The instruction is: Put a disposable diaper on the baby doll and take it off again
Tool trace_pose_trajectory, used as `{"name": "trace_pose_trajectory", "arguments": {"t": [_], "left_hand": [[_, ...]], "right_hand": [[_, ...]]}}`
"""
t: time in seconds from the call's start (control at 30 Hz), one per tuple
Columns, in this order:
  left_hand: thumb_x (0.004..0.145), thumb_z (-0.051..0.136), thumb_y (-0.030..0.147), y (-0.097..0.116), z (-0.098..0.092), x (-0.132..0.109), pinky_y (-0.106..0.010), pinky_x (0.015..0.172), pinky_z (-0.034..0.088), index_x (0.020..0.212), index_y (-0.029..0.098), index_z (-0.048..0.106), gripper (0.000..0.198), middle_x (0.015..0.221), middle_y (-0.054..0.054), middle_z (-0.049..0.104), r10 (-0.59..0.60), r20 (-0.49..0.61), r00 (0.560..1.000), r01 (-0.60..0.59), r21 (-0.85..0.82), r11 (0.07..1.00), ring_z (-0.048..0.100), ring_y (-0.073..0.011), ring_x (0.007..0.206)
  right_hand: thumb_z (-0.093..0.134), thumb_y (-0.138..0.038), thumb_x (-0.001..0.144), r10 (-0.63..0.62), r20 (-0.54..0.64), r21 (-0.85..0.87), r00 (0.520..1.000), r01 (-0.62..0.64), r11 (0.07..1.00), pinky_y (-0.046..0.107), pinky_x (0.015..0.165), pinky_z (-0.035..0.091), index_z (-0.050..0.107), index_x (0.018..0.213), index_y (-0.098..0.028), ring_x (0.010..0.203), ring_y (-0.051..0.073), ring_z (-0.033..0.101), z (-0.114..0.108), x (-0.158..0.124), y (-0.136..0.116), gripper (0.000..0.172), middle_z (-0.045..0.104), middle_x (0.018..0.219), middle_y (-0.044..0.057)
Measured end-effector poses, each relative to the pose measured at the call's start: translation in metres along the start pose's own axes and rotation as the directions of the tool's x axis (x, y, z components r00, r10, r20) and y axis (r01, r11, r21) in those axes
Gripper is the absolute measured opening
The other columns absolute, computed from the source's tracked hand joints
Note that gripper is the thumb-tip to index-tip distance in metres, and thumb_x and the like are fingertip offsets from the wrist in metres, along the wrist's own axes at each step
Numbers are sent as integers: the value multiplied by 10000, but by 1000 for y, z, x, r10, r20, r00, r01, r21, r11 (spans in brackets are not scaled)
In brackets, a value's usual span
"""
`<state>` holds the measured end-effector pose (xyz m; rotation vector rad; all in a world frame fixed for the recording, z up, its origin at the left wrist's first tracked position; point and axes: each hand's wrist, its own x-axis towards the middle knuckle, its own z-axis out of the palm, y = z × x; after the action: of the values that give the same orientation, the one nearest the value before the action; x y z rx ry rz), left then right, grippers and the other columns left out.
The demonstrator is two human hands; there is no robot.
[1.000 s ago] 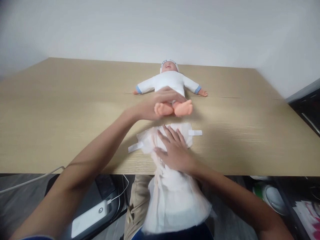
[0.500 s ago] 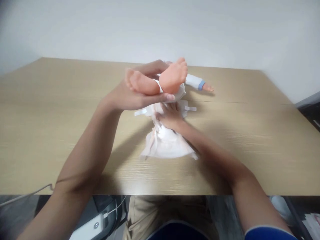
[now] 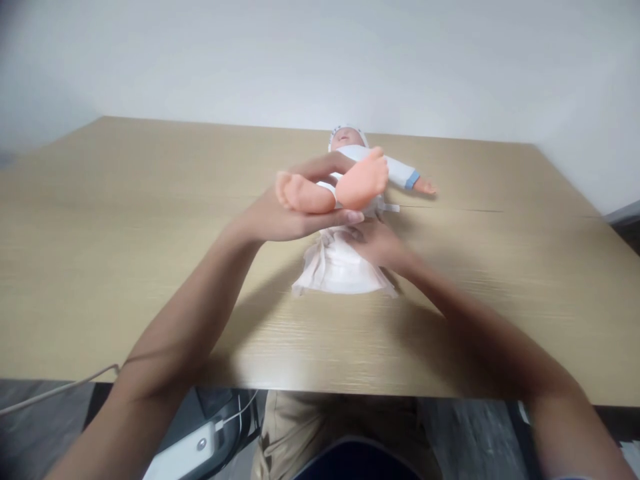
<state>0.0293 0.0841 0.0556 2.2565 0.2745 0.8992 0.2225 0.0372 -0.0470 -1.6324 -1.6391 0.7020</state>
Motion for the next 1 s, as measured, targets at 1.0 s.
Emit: {"name": "trace_pose_trajectory", "arguments": {"t": [1.0], "left_hand": [[905, 619, -60, -71, 0, -142, -648, 1299, 491, 1531, 300, 653, 723, 1635, -106, 640, 25, 356, 934, -150, 329, 932, 484, -318, 1631]], "right_hand": [[507, -155, 1089, -665, 329, -372, 670, 739, 561, 552, 1238, 519, 776, 1372, -297, 1557, 306, 573, -72, -55, 95, 416, 685, 1592, 71]]}}
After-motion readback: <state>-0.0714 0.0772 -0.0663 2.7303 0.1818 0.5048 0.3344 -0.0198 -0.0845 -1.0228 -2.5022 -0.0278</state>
